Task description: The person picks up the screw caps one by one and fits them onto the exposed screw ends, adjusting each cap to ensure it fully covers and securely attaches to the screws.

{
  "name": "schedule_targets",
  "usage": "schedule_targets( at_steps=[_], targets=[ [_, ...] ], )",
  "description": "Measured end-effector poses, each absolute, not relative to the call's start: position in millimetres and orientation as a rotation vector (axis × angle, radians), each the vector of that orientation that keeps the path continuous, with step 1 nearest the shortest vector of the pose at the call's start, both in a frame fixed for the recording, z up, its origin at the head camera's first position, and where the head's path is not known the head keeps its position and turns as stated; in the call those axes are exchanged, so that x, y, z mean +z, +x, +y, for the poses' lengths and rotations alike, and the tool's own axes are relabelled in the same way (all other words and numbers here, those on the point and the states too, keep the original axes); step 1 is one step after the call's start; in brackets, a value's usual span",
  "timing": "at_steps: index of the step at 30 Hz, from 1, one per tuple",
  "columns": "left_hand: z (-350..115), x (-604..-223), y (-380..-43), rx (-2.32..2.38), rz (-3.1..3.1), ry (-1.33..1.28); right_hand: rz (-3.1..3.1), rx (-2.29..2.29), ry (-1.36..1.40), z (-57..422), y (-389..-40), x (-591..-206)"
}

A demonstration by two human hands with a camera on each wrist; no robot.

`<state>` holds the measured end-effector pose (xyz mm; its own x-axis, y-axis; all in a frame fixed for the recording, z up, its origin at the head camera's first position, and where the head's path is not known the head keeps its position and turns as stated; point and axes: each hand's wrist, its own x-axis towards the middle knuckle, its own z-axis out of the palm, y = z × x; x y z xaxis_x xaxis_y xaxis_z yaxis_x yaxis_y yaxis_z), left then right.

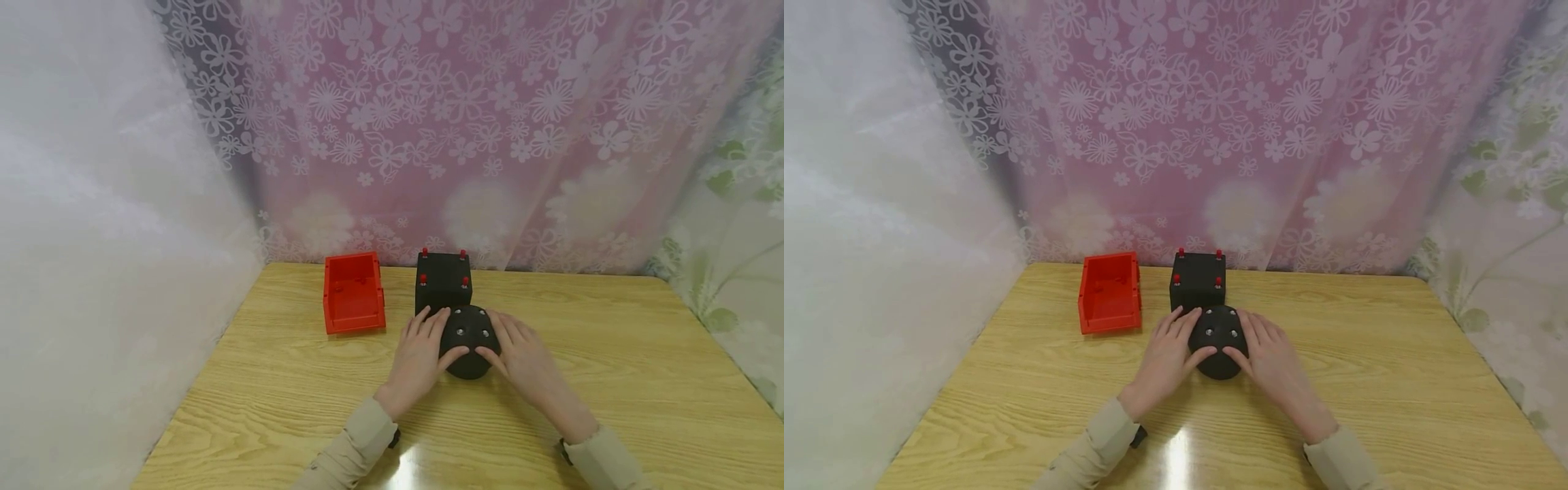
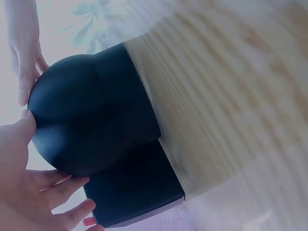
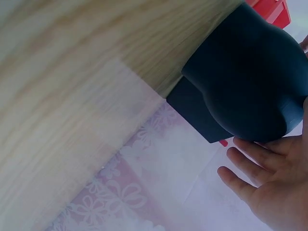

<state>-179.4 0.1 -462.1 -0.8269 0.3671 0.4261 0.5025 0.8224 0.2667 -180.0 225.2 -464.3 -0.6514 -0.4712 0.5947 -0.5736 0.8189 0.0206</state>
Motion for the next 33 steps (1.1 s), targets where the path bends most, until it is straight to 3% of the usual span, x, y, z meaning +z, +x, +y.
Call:
schedule_targets(
  at_steps=[33],
  targets=[
    [-31.6,-459.4,-182.2,-0.538,-2.699,-0.619,-2.510,0.207,0.780,195.1,-180.3,-454.0]
  ],
)
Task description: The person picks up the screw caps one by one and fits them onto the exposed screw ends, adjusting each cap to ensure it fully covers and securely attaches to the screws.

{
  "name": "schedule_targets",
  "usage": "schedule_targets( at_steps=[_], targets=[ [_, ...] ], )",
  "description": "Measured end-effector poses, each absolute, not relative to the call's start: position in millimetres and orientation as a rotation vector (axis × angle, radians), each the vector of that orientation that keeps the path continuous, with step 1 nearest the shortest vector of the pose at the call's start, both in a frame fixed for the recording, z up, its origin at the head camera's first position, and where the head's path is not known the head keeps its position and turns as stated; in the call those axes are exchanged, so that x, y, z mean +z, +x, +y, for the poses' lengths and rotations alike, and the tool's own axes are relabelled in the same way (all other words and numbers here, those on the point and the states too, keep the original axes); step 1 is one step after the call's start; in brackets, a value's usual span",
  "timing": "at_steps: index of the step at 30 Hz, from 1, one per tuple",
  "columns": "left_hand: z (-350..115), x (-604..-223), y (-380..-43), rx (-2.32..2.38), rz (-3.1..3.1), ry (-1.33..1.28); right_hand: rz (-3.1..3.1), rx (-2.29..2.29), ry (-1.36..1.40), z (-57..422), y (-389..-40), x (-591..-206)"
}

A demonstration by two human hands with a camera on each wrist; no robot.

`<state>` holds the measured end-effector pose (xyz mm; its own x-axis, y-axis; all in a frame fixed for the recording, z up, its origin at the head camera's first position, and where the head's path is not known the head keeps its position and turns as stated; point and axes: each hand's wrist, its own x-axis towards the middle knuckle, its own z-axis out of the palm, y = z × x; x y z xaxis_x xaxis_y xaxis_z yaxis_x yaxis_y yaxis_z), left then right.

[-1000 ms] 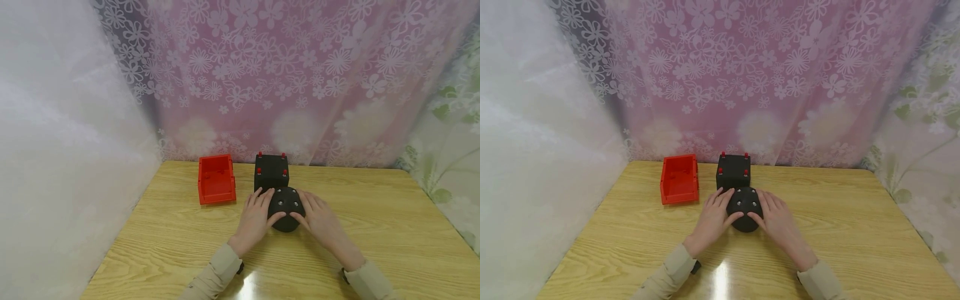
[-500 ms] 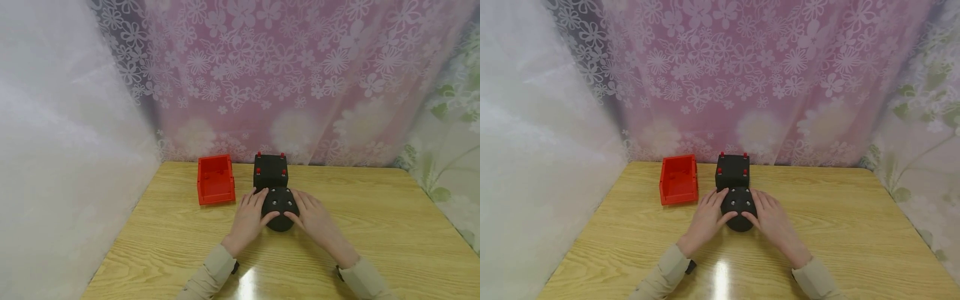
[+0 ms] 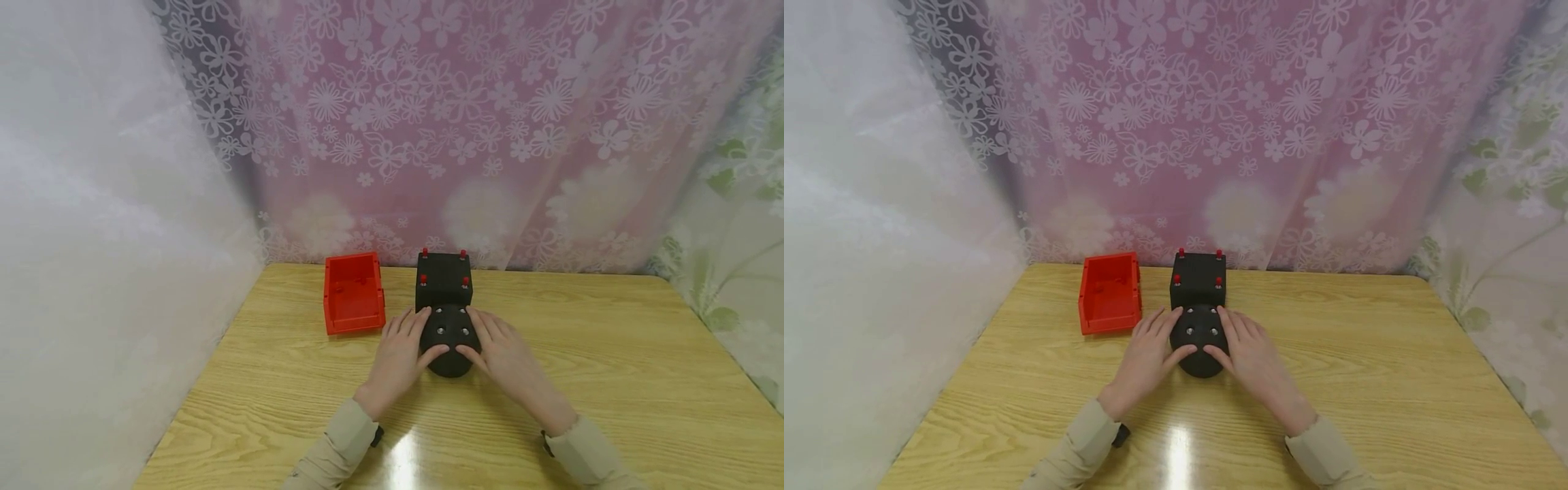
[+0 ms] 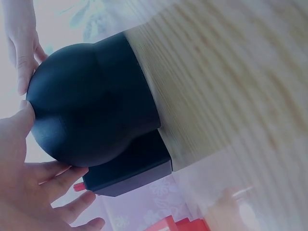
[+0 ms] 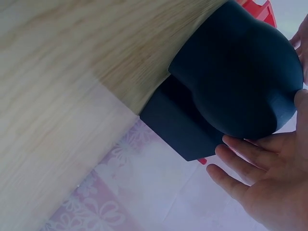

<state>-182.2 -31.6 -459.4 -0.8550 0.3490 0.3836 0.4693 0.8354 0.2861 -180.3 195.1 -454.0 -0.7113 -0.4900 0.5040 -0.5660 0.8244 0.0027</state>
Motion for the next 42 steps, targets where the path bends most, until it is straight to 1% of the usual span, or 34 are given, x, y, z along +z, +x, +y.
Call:
schedule_targets(
  at_steps=[9,19,26,32,42],
  targets=[
    [-36.8,-457.8,-181.7,-0.521,-2.675,-0.620,-2.544,0.237,0.772,191.4,-183.0,-453.5],
    [-35.0,-457.2,-180.8,-0.527,-2.682,-0.625,-2.469,0.124,0.763,195.7,-185.3,-453.4],
    [-38.9,-455.3,-182.2,-0.545,-2.682,-0.645,-2.492,0.148,0.766,194.7,-185.1,-454.2],
    [-50.8,-447.6,-192.0,-0.539,-2.586,-0.653,-2.469,0.169,0.786,195.1,-185.7,-454.3],
    [-85.6,-415.6,-222.5,-0.530,-2.478,-0.568,-2.466,0.181,0.792,193.9,-186.5,-455.7]
  ],
)
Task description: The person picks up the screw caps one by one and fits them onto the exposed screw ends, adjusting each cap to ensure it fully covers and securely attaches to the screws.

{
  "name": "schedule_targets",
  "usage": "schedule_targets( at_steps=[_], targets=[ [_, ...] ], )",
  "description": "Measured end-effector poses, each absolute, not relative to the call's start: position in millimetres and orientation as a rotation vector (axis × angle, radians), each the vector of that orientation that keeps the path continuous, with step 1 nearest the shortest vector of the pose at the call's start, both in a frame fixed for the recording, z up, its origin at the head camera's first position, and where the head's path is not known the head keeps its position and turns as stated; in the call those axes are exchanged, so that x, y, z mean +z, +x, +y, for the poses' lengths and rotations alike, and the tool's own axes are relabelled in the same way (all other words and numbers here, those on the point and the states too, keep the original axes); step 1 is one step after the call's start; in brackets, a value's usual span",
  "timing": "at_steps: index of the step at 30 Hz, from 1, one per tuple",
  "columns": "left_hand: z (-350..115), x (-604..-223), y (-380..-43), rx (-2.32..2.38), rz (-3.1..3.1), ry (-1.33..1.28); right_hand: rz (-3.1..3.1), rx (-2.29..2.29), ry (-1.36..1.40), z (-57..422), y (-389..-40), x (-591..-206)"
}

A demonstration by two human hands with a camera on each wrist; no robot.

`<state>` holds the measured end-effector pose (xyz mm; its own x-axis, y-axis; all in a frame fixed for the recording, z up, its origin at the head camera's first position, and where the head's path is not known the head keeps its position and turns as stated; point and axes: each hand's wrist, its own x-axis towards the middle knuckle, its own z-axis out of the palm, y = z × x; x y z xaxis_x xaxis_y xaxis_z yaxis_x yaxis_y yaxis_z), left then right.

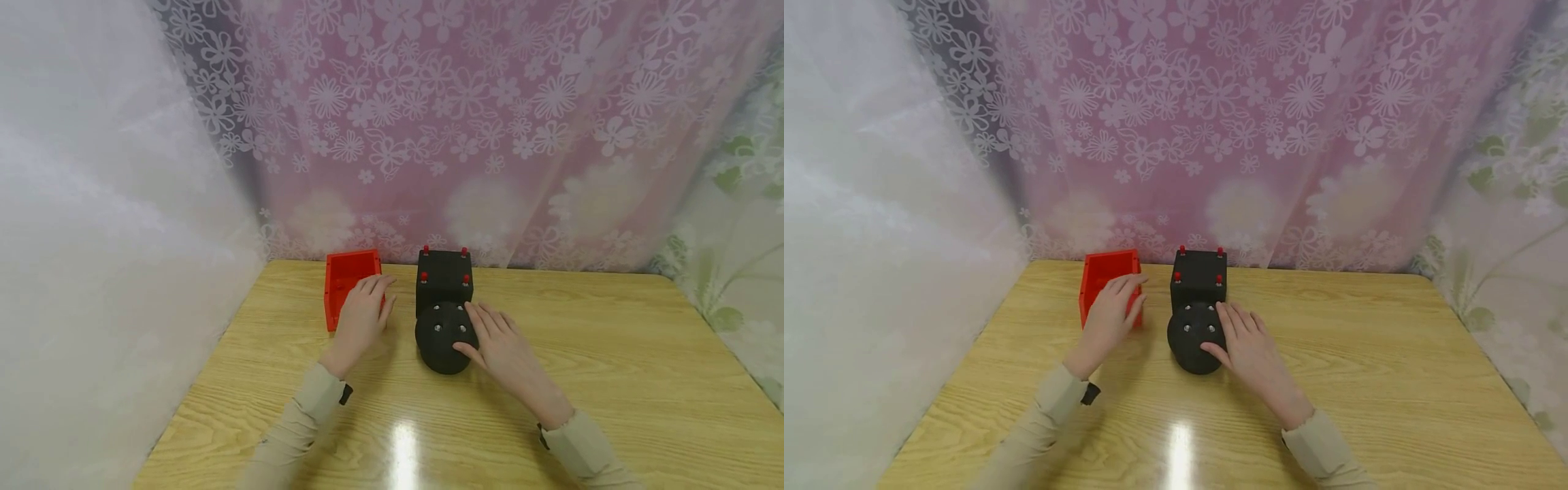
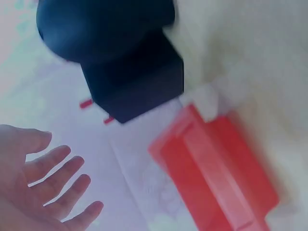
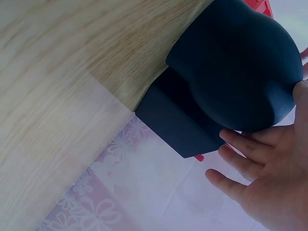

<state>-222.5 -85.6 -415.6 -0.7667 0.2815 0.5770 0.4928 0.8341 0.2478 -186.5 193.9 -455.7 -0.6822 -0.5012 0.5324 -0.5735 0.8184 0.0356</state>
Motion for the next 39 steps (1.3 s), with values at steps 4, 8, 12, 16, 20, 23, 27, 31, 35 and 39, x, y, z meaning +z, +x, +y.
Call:
schedule_targets(
  at_steps=[4,8,12,16,20,23,27,31,35,39],
  targets=[
    [-98.5,-403.8,-239.4,-0.530,-2.501,-0.542,-2.468,0.186,0.790,194.5,-186.3,-455.5],
    [-109.1,-396.4,-258.2,-0.521,-2.583,-0.490,-2.494,0.188,0.791,194.6,-185.3,-454.3],
    [-118.4,-395.0,-280.5,-0.465,-2.654,-0.443,-2.530,0.189,0.795,195.0,-183.9,-453.0],
    [-127.7,-397.2,-300.1,-0.388,-2.715,-0.428,-2.538,0.178,0.802,194.8,-184.6,-454.2],
    [-135.0,-399.4,-315.2,-0.321,-2.756,-0.453,-2.530,0.188,0.801,194.8,-185.4,-455.9],
    [-137.5,-401.3,-324.6,-0.269,-2.797,-0.460,-2.550,0.197,0.792,195.5,-185.2,-456.0],
    [-137.8,-405.8,-335.0,-0.147,-2.915,-0.442,-2.581,0.200,0.784,196.2,-184.0,-454.3],
    [-137.1,-413.8,-342.0,0.016,-2.993,-0.443,-2.572,0.196,0.789,196.5,-183.1,-453.6],
    [-136.5,-425.3,-345.6,0.202,-3.012,-0.450,-2.558,0.197,0.794,196.3,-182.1,-453.4],
    [-135.4,-435.3,-348.0,0.392,-3.022,-0.463,-2.536,0.204,0.794,196.0,-182.5,-454.1]
  ],
)
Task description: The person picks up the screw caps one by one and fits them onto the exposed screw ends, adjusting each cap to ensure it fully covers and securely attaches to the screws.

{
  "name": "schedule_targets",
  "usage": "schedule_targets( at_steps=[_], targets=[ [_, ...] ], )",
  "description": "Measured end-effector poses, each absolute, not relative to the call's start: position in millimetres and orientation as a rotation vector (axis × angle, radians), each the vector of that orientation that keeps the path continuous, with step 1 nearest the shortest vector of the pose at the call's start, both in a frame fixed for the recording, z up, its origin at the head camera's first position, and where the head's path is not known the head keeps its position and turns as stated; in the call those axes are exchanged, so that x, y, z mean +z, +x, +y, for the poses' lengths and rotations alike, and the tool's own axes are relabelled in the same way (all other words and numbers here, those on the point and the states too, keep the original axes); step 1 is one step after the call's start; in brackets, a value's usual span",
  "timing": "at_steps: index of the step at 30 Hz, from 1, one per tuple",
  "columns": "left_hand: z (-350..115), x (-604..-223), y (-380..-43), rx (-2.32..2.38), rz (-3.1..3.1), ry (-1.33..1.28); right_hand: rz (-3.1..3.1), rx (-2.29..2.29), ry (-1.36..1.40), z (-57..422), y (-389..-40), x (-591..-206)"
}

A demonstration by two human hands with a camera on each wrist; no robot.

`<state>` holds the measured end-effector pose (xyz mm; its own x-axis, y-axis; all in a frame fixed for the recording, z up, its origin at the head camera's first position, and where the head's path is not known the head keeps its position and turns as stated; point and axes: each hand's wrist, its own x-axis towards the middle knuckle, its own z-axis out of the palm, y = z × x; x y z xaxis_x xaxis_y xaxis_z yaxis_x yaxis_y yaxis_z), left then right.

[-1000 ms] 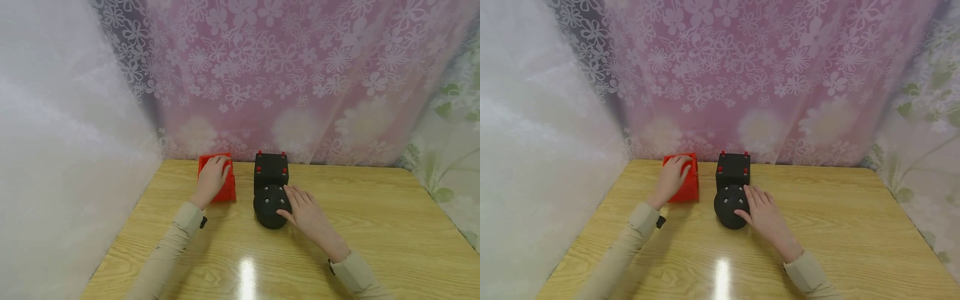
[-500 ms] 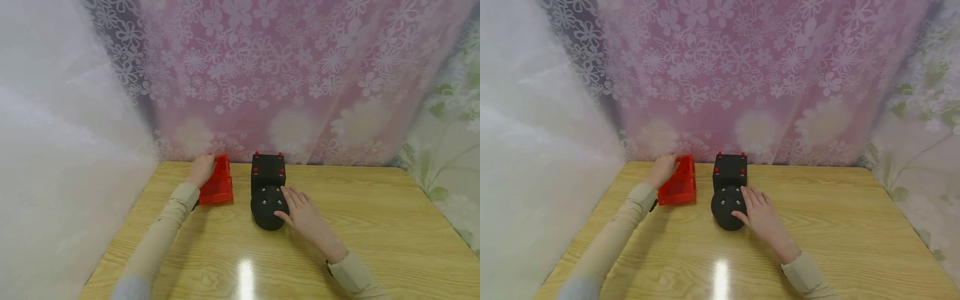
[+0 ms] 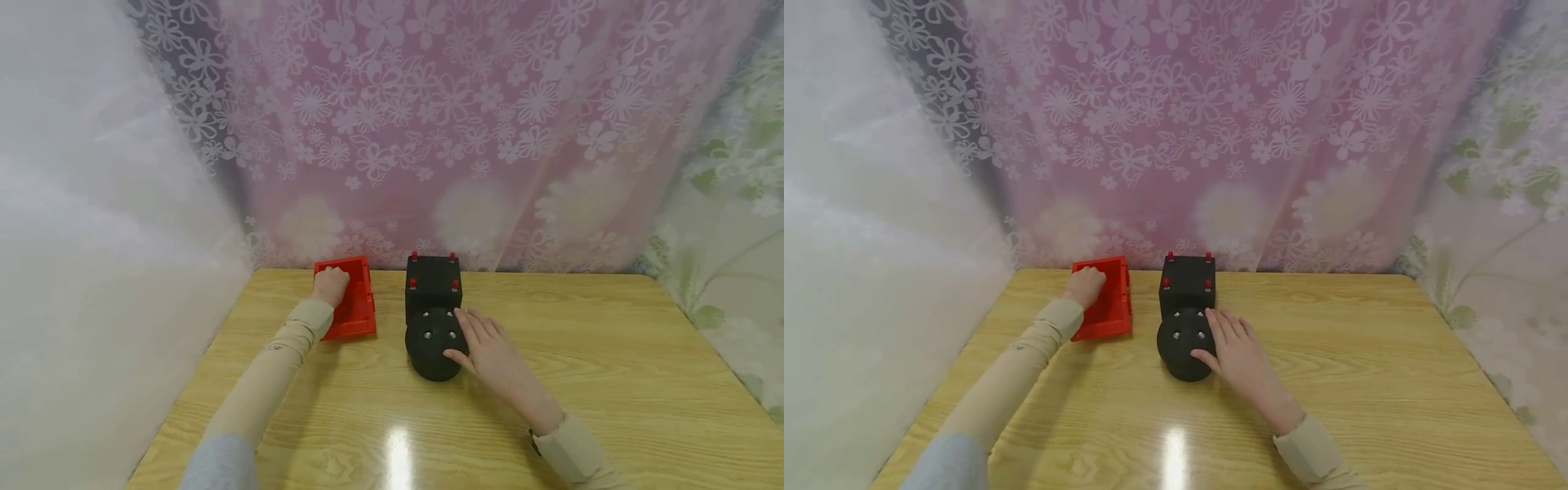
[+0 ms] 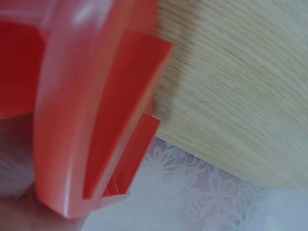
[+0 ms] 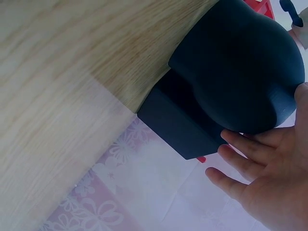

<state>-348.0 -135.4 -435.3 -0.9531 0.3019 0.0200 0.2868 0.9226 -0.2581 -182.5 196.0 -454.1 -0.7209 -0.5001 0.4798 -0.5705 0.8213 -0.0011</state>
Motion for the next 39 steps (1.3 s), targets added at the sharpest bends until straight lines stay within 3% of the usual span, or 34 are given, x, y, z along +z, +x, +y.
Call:
schedule_targets(
  at_steps=[9,18,39],
  targets=[
    [-134.1,-449.2,-351.5,0.682,-3.036,-0.470,-2.494,0.195,0.794,194.9,-183.9,-456.7],
    [-135.4,-451.8,-353.6,0.682,-3.012,-0.482,-2.492,0.221,0.790,193.1,-183.2,-457.1],
    [-142.5,-407.4,-335.5,-0.239,-3.142,-0.541,-2.541,0.254,0.782,194.4,-182.2,-455.6]
  ],
)
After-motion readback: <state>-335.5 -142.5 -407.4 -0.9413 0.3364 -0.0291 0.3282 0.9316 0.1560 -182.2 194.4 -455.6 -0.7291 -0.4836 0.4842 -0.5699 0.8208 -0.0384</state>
